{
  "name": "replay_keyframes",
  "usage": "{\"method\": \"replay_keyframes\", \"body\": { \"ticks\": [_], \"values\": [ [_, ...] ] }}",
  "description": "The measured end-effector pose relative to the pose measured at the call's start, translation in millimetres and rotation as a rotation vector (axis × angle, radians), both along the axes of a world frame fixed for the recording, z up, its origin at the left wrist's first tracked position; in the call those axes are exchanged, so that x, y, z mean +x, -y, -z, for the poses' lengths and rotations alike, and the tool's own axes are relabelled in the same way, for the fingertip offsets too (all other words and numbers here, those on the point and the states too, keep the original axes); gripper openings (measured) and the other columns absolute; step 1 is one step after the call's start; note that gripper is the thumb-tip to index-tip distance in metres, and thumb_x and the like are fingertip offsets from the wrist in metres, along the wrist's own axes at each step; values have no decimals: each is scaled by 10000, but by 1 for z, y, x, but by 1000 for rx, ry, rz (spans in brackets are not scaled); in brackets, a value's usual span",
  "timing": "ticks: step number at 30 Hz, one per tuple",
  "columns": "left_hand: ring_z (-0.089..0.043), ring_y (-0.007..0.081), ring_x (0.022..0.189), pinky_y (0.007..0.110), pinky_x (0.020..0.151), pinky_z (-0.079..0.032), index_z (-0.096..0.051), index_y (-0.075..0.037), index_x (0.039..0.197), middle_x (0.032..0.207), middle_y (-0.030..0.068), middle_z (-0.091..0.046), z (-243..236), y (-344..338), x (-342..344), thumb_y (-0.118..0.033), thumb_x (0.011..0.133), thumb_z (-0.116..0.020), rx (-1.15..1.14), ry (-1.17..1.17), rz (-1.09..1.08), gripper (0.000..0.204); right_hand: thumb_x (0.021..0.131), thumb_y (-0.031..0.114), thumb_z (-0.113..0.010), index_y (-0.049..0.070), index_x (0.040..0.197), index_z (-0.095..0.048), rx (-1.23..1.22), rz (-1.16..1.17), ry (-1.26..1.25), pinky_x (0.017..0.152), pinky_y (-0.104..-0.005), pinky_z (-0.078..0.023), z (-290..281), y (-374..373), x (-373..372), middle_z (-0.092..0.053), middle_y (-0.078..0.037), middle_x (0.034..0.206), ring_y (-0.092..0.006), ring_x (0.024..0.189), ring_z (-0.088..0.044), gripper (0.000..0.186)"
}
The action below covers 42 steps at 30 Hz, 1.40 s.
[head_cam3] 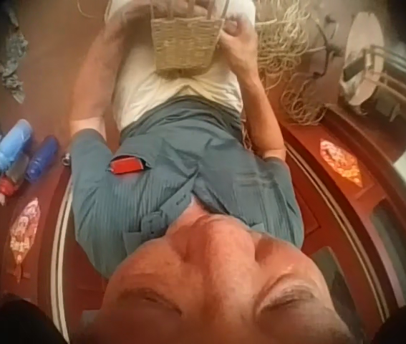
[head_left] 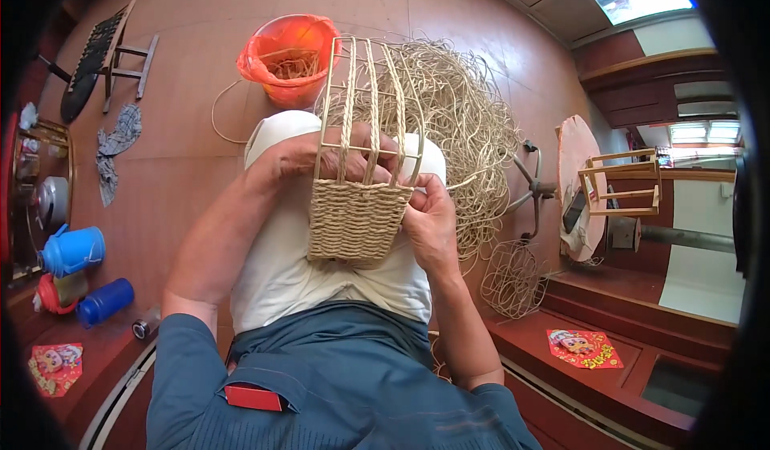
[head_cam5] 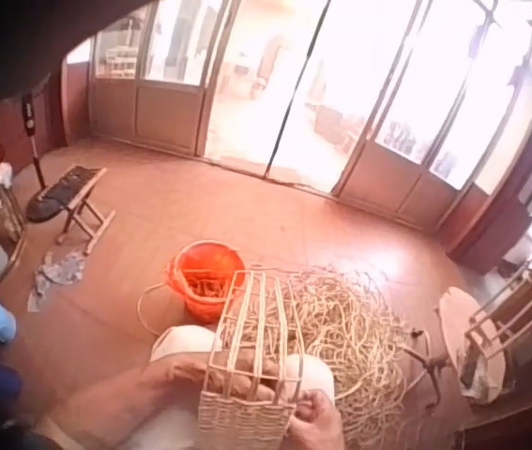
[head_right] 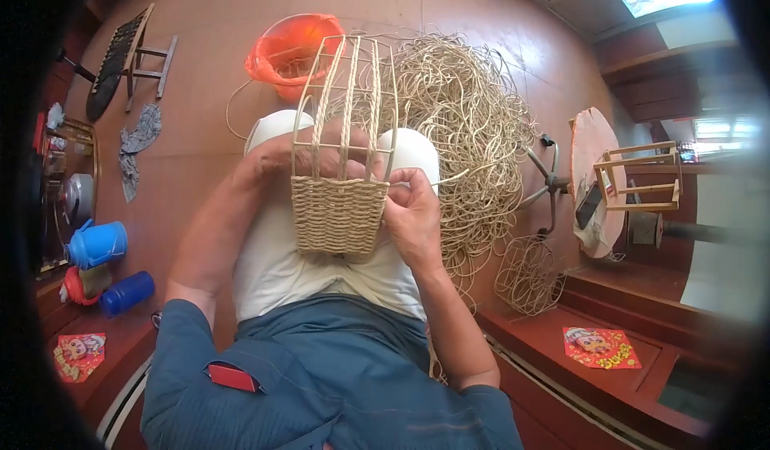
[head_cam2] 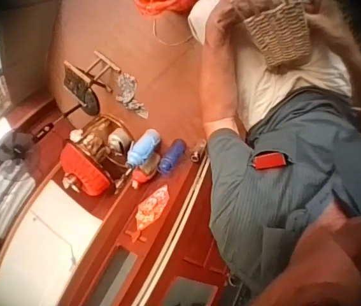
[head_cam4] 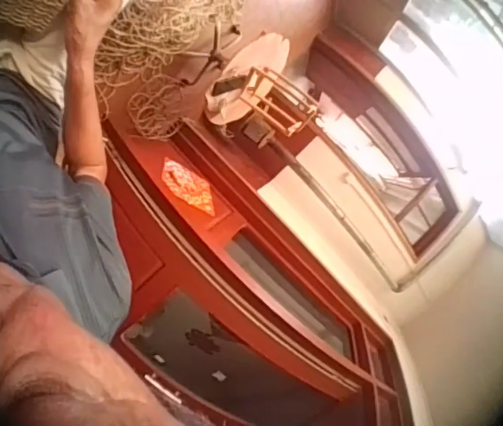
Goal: Weaving a basket using dried plant fibers.
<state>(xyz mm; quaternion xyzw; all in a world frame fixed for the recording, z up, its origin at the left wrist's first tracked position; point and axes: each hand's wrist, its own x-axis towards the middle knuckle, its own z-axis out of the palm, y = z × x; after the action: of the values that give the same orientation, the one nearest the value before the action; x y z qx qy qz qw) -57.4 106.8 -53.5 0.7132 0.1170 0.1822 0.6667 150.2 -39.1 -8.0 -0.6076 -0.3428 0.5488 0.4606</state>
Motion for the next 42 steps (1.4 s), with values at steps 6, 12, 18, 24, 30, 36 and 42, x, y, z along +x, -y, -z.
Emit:
{"method": "replay_keyframes", "body": {
  "ticks": [6, 12, 18, 24, 30, 36, 42],
  "values": [
    [-641, 88, 1067, 287, 927, -547, -645, -64, 1412, 1198, -7, -675, -36, 8, 5, -345, 1015, -809, -427, 132, -62, 514, 1018, -21, -667, -11, 1291, -582, 112, 35, 102, 742, -246, -564, -22, 12, 4, -708, -126, 1177, -118, 853, -685, 286],
    [-639, 68, 1057, 248, 860, -545, -614, -78, 1443, 1199, -17, -670, -17, 3, 9, -365, 999, -817, -568, 281, -61, 566, 1007, 31, -666, -17, 1389, -554, 240, -6, -45, 976, -322, -546, -31, 5, 1, -695, -133, 1231, -163, 1096, -671, 401],
    [-574, 17, 799, 203, 669, -457, -651, -110, 1140, 959, -72, -628, -30, 7, 9, -358, 1008, -815, -491, 182, -122, 325, 1001, 29, -689, 0, 1392, -550, 237, -34, -99, 1022, -314, -524, -31, -4, 2, -710, -94, 1210, -139, 1114, -671, 415],
    [-598, 28, 800, 224, 686, -481, -678, -89, 1214, 1002, -35, -671, -44, 11, -15, -299, 1098, -695, -734, 189, -464, 240, 998, 14, -696, 32, 1391, -544, 235, -27, -294, 916, -251, -511, -27, -7, 4, -711, -45, 1195, -84, 1047, -647, 422],
    [-643, 105, 815, 305, 725, -552, -698, 4, 1263, 1006, 25, -711, -50, 61, -39, -192, 1129, -630, 4, 8, -1283, 247, 1001, 14, -693, 78, 1396, -553, 214, -7, -375, 766, -189, -436, -17, -6, 1, -687, -3, 1183, -26, 931, -576, 423],
    [-720, 174, 902, 333, 829, -583, -733, -50, 1286, 1098, 99, -775, -112, 102, -5, -45, 1040, -702, 634, -126, -831, 248, 1033, 41, -703, 84, 1375, -552, 234, -51, -417, 795, -195, -464, -9, -5, 4, -682, -2, 1204, -26, 961, -588, 376],
    [-769, 328, 973, 445, 822, -599, -729, -100, 1269, 1073, 130, -791, -122, 94, 18, -47, 963, -725, 989, -467, -653, 311, 1048, 39, -699, 80, 1367, -545, 253, -48, -498, 884, -222, -520, -1, -1, 1, -655, -11, 1257, -60, 1067, -625, 357]
  ]
}}
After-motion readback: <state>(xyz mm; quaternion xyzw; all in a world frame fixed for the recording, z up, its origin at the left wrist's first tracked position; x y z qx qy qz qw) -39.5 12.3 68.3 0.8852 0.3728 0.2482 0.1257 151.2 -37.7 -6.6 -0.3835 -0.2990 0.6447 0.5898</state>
